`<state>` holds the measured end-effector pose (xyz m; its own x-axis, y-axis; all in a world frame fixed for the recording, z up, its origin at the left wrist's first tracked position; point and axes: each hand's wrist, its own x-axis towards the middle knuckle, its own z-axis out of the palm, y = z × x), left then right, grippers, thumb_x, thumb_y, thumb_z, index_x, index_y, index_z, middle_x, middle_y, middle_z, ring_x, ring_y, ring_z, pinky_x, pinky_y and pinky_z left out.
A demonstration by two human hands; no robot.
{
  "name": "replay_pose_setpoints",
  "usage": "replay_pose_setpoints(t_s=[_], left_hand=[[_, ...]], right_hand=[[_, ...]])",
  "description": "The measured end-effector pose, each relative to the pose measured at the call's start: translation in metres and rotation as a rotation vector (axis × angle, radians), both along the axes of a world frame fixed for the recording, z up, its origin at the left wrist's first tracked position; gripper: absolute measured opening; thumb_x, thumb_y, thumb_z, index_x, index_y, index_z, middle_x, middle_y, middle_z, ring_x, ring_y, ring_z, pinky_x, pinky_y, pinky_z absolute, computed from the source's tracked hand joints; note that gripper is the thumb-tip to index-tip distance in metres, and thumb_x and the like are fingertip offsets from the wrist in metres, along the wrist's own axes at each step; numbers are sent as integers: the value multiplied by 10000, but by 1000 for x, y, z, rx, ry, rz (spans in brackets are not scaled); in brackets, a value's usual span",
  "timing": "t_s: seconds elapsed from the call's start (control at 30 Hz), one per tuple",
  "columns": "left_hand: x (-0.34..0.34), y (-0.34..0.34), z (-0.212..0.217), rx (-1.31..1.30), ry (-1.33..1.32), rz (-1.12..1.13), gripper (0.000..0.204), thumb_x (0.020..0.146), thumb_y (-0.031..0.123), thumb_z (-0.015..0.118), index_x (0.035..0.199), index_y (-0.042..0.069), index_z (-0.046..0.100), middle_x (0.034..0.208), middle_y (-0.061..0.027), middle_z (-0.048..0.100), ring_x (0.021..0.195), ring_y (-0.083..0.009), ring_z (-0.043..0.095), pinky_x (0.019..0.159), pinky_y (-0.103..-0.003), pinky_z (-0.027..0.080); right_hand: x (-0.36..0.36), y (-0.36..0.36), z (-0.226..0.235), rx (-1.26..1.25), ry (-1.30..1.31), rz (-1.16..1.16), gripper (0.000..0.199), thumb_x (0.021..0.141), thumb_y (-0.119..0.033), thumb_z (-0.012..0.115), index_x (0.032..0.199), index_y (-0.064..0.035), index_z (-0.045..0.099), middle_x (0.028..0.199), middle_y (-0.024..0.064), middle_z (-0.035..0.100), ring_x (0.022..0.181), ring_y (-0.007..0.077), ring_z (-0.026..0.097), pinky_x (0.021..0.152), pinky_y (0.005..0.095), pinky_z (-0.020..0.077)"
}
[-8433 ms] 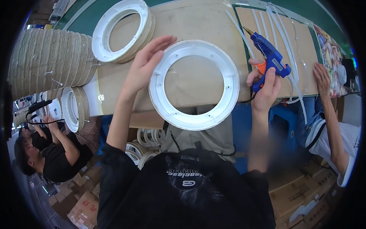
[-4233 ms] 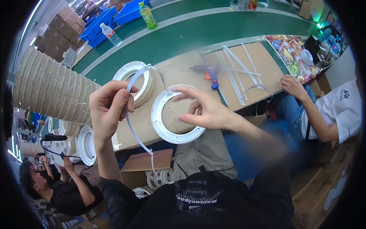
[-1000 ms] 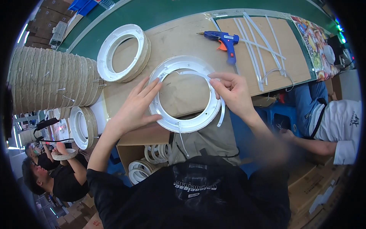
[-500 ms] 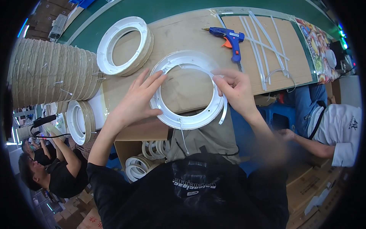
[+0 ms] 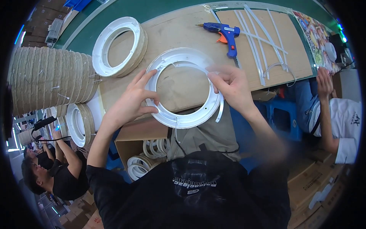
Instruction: Applying hot glue to circular plastic rings and assembling them into stacks on a production line.
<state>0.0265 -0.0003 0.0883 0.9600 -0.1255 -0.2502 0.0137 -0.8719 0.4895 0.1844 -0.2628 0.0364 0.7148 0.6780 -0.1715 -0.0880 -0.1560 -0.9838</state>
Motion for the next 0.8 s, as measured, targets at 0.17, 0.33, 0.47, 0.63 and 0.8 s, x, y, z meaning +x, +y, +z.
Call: replay_pose_setpoints(t_s=[0.17, 0.33, 0.47, 0.63, 0.8], left_hand=[[-2, 0, -7, -24, -33, 12, 249, 667, 158, 845, 870, 95, 717, 1526, -222, 343, 1440, -475, 236, 1154, -524, 296], [-4, -5, -9, 43, -59, -1, 249, 661, 158, 845, 863, 91, 717, 1512, -235, 349, 1440, -475, 229, 1165, -550, 264], [-2, -11, -7, 148, -63, -17, 260, 652, 153, 845, 845, 67, 693, 1482, -254, 369, 1428, -479, 248, 1152, -568, 261], [2, -23, -5, 321, -15, -6, 480, 656, 153, 833, 1090, 99, 636, 1483, -221, 369, 1435, -454, 250, 1156, -540, 276], [2, -25, -7, 351, -66, -1, 902, 646, 162, 842, 1429, 81, 401, 1455, -224, 383, 1426, -461, 259, 1158, -536, 270]], right_hand=[[-1, 1, 1, 12, 7, -10, 236, 962, -100, 598, 1140, 38, 668, 626, -31, 577, 564, 7, 487, 514, 185, 341], [-1, 1, 1, 12, -18, -7, 235, 960, -100, 600, 1139, 35, 669, 626, -34, 578, 562, 4, 488, 509, 185, 341], [-1, 2, 2, 10, -6, -7, 230, 960, -94, 596, 1135, 35, 670, 624, -33, 578, 559, 5, 488, 506, 186, 342], [-1, 1, 0, -7, -8, -13, 232, 961, -93, 593, 1138, 37, 667, 620, -30, 575, 562, 6, 488, 504, 188, 339], [-3, 2, 7, -20, 5, -47, 259, 966, -100, 591, 1200, 5, 626, 616, -16, 586, 530, 15, 487, 490, 189, 331]])
